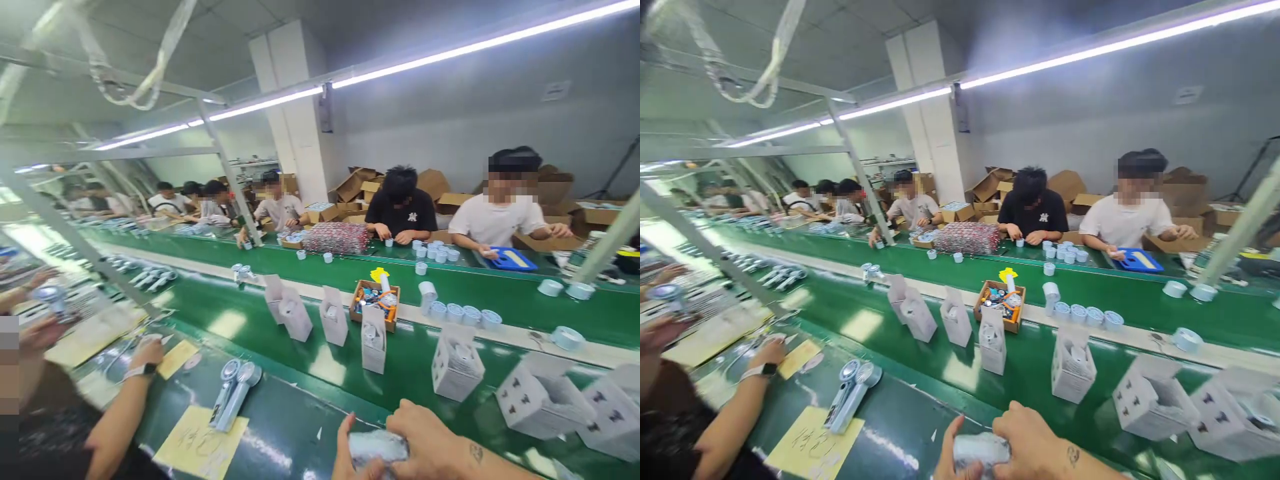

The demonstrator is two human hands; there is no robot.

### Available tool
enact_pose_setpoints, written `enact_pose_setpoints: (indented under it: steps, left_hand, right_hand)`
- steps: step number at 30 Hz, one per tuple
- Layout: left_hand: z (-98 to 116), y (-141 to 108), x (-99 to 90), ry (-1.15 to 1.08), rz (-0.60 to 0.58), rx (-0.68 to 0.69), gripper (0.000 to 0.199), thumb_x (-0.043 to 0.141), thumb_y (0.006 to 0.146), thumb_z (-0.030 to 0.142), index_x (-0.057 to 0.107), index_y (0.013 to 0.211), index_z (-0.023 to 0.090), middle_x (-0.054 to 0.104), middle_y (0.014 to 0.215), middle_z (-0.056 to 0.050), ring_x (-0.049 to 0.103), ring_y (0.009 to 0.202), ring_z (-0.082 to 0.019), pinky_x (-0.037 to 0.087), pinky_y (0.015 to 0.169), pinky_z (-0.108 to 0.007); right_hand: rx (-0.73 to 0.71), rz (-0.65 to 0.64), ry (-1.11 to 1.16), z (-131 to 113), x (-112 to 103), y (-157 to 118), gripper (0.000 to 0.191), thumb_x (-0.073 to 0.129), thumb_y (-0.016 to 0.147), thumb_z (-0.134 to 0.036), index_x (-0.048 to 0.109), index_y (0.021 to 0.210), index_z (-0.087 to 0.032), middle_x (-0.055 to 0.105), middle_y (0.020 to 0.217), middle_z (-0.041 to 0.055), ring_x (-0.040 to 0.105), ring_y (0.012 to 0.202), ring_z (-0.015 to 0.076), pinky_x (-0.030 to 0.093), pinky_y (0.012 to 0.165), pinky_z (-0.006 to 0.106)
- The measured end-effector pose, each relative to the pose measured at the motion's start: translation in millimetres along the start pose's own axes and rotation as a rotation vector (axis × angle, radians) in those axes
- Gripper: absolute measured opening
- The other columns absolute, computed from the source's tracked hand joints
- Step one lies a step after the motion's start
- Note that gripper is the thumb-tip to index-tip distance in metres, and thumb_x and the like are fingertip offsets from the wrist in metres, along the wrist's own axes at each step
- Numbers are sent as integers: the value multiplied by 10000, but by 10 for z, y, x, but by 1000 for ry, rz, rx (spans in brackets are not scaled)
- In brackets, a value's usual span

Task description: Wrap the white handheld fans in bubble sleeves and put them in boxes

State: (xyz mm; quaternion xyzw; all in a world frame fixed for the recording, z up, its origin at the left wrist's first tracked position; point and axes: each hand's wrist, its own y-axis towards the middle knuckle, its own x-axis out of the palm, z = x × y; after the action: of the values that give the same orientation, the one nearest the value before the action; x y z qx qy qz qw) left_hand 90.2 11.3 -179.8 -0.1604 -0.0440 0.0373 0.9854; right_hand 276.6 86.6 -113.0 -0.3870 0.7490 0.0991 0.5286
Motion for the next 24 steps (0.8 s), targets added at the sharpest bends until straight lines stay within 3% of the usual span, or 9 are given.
enact_pose_setpoints:
  steps: [3,5,7,9,11,14,17,20,24]
  left_hand:
    - [412,31,-405,152,264,76,661,756,554,676,618,1002,210,630,784,-34,615,718,-214,492,692,-301]
    - [783,52,-857,279,405,163,516,719,596,662,642,851,220,617,718,-10,583,653,-197,471,609,-283]
    - [1161,73,-1406,365,554,285,474,691,615,664,667,770,216,651,758,-26,596,691,-204,477,615,-281]
    - [1493,95,-1978,404,681,360,482,692,611,667,693,758,209,673,774,-38,608,723,-214,479,607,-275]
    - [1748,134,-2496,396,705,365,506,710,604,664,711,803,199,677,756,-38,603,693,-204,465,567,-259]
    - [1968,272,-3055,310,595,330,573,762,564,641,703,911,188,673,724,-31,596,636,-188,457,541,-255]
    - [2030,514,-3336,210,494,325,631,804,544,588,652,1006,186,682,745,-36,616,652,-195,475,572,-271]
    - [2010,792,-3447,176,447,359,626,816,557,530,612,1041,189,675,749,-24,615,662,-186,476,600,-272]
    - [1996,1098,-3509,192,458,418,544,806,568,463,637,1002,182,672,794,-27,600,673,-166,465,606,-261]
  right_hand:
    - [-23,96,127,-526,173,383,210,622,720,-371,631,877,-233,673,977,109,589,973,312,468,828,410]
    - [-92,143,292,-851,217,687,359,648,734,-413,624,1034,-218,648,1109,118,569,1065,303,463,899,403]
    - [-166,182,463,-1117,120,1056,487,665,755,-422,575,1181,-205,626,1198,111,572,1108,270,477,917,368]
    - [-173,257,507,-1316,-126,1513,385,602,831,-338,573,1184,-188,663,1132,83,622,1025,216,508,859,312]
    - [-131,358,415,-1454,-468,2053,233,496,890,-218,619,1082,-176,691,1012,57,643,928,181,511,823,282]
    - [-92,447,294,-1573,-962,2928,333,443,893,-110,577,1197,-136,600,1254,110,531,1197,196,404,1025,301]
    - [-27,450,179,-1616,-1217,3691,618,512,849,-60,350,1438,-151,348,1512,144,316,1400,241,305,1120,356]
    - [76,334,84,-1607,-1238,4199,794,704,777,-127,310,1463,-190,453,1422,165,453,1290,322,411,1036,471]
    - [160,207,-1,-1584,-1204,4559,359,651,895,-286,568,1225,-171,612,1202,92,613,1056,248,523,900,464]
